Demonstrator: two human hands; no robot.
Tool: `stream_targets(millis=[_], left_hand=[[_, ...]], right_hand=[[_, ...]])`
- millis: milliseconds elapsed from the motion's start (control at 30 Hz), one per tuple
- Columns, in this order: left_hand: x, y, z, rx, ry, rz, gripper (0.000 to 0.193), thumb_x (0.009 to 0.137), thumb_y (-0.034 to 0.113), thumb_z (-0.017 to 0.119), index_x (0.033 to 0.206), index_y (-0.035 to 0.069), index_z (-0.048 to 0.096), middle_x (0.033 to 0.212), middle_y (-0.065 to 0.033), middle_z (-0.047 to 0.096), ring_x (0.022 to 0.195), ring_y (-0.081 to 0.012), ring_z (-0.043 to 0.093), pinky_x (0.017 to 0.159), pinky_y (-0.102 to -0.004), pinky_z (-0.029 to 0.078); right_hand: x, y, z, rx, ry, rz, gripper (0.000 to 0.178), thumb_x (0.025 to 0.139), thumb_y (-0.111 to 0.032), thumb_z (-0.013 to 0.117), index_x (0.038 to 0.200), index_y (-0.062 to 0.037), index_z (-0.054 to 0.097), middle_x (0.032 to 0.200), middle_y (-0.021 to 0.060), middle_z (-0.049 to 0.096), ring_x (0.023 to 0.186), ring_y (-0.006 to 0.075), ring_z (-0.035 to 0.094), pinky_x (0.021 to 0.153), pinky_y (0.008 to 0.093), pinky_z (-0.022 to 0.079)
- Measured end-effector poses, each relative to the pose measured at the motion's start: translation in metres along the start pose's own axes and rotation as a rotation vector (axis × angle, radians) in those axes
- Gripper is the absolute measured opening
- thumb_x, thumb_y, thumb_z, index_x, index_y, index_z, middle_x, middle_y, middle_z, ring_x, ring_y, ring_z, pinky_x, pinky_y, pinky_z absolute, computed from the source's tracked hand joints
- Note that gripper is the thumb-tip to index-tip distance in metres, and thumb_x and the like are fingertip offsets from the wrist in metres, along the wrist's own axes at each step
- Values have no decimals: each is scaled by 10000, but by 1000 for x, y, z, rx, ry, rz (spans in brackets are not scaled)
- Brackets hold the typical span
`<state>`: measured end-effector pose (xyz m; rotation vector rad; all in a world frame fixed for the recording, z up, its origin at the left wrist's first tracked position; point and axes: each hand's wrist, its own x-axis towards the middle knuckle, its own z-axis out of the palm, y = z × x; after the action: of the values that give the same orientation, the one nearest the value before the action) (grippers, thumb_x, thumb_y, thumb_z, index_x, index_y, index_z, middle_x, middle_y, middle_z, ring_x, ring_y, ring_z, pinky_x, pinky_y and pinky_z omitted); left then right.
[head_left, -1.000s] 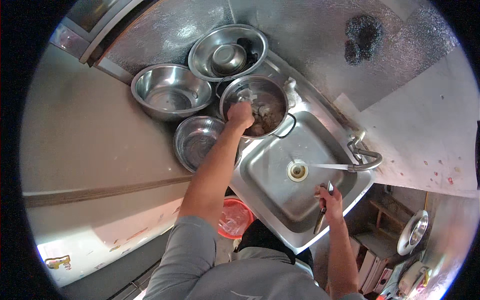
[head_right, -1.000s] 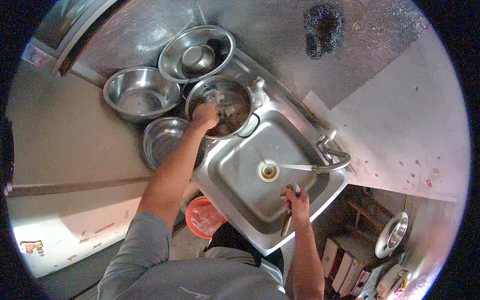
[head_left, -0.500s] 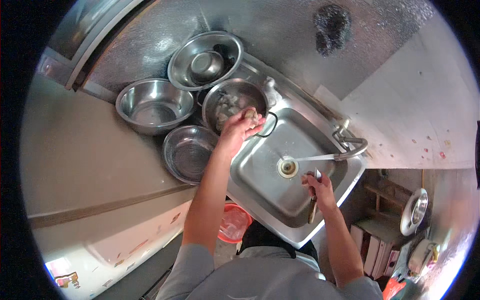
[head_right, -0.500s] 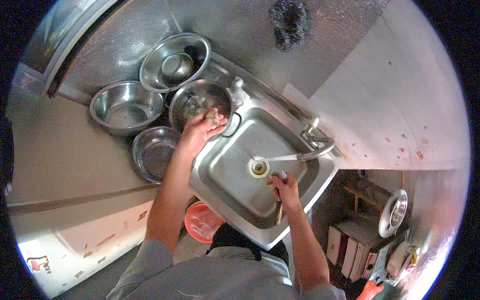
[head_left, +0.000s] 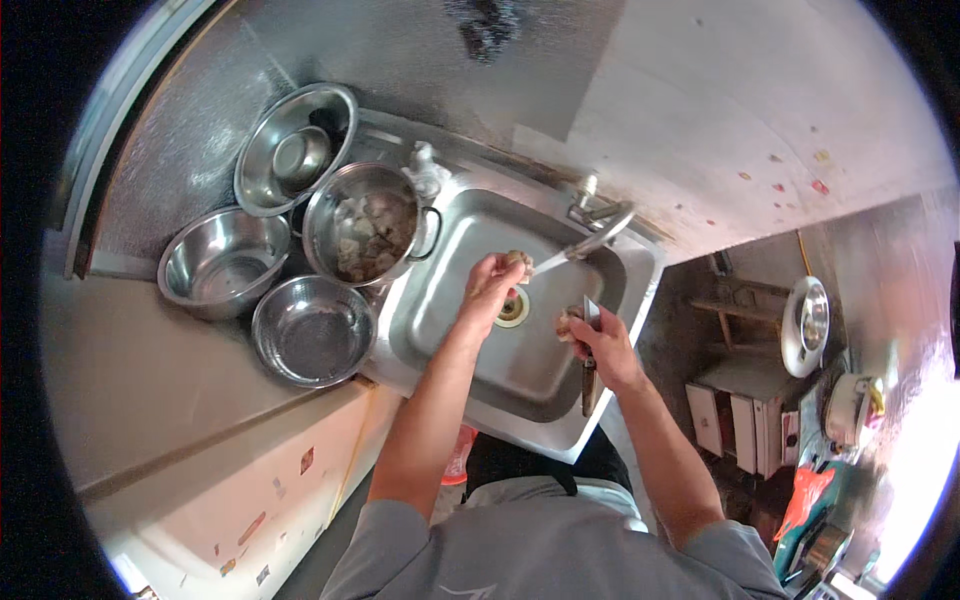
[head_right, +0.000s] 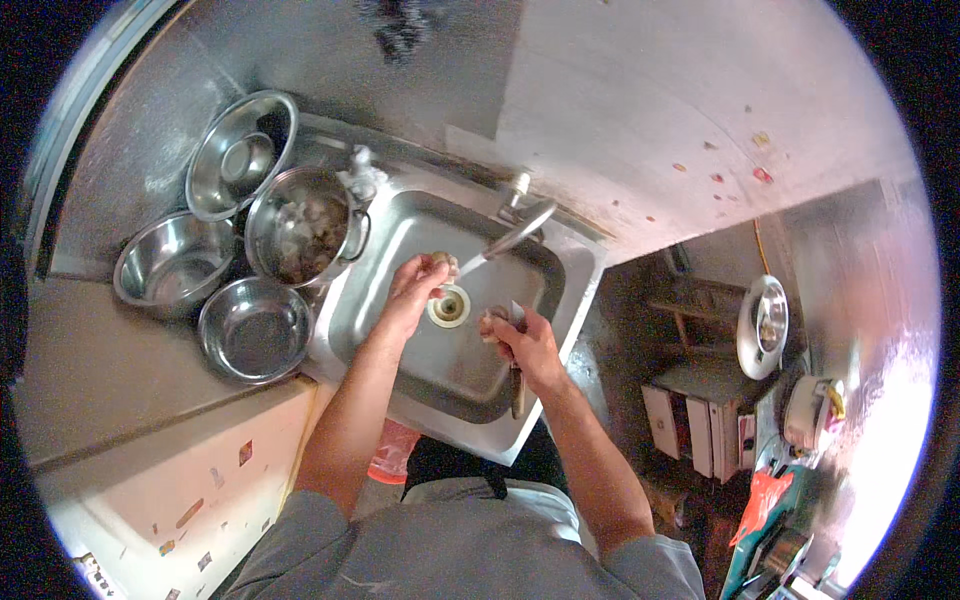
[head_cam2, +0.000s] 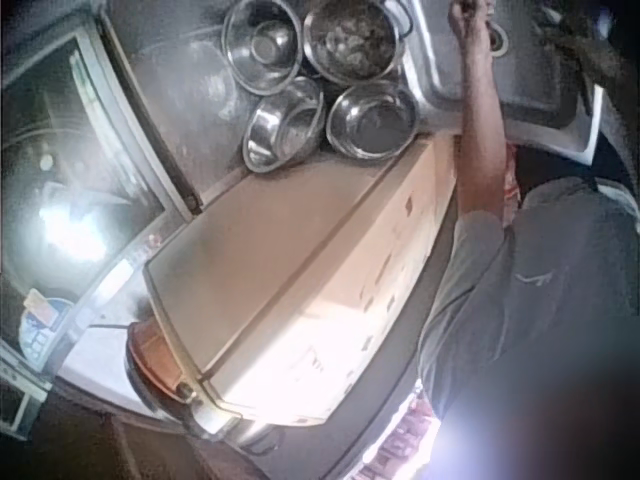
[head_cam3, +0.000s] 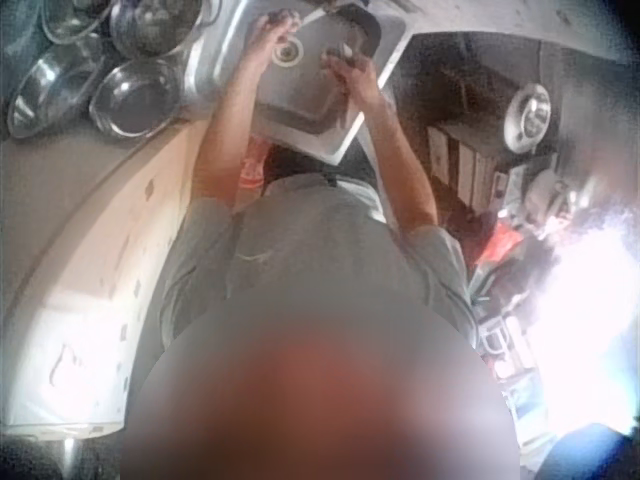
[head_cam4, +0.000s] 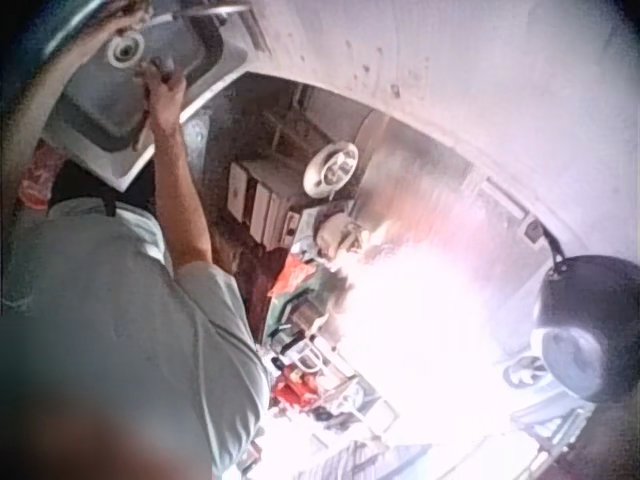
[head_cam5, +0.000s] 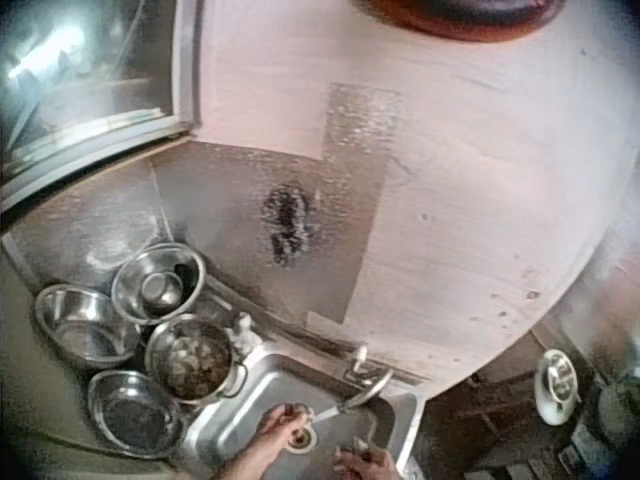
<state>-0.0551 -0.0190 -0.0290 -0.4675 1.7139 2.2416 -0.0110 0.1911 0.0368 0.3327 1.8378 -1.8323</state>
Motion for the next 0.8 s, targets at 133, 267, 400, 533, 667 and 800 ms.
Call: stream_targets(millis=[133, 267, 400, 533, 667, 800], left_hand=[[6, -17, 23, 74, 56, 58, 294, 882, 219, 678, 1112, 59, 588, 1025, -43, 663, 902, -118, 628, 704, -252, 509], [7, -23, 51, 50, 110, 16, 348, 852, 210, 704, 1143, 58, 587, 1016, -64, 655, 899, -146, 638, 713, -275, 536], [8, -38, 46, 71, 187, 1, 246, 880, 221, 688, 1066, 84, 603, 1022, -65, 655, 922, -164, 658, 749, -329, 558], [4, -44, 49, 248, 254, 28, 215, 899, 227, 677, 1069, 115, 608, 938, -3, 599, 891, -129, 638, 707, -275, 508], [-6, -58, 49, 329, 353, -41, 185, 908, 211, 656, 1050, 108, 599, 964, -3, 616, 900, -122, 634, 699, -261, 494], [3, -71, 61, 295, 435, -141, 209, 908, 234, 657, 1052, 100, 586, 1015, -10, 640, 913, -127, 638, 694, -257, 488]], right_hand=[[-9, -4, -26, 40, 10, -51, 182, 927, -159, 602, 1044, -20, 599, 790, 27, 643, 567, 75, 479, 505, 236, 376], [-13, -5, -76, 176, 70, -54, 173, 926, -160, 614, 1029, -21, 600, 756, 21, 620, 566, 72, 484, 494, 234, 383], [-7, 5, -143, 252, 162, -127, 157, 924, -151, 616, 1001, -14, 607, 722, -1, 578, 571, 80, 487, 496, 243, 385], [-22, 12, -253, 327, 392, -170, 131, 915, -140, 615, 982, -28, 634, 727, -1, 592, 569, 83, 500, 499, 244, 397], [-33, 44, -397, 389, 719, -144, 122, 877, -162, 651, 945, -64, 676, 759, 3, 638, 547, 77, 511, 456, 246, 389], [-53, 85, -553, 399, 1012, -110, 101, 862, -142, 648, 870, -42, 632, 614, 28, 546, 477, 113, 480, 401, 266, 374]])
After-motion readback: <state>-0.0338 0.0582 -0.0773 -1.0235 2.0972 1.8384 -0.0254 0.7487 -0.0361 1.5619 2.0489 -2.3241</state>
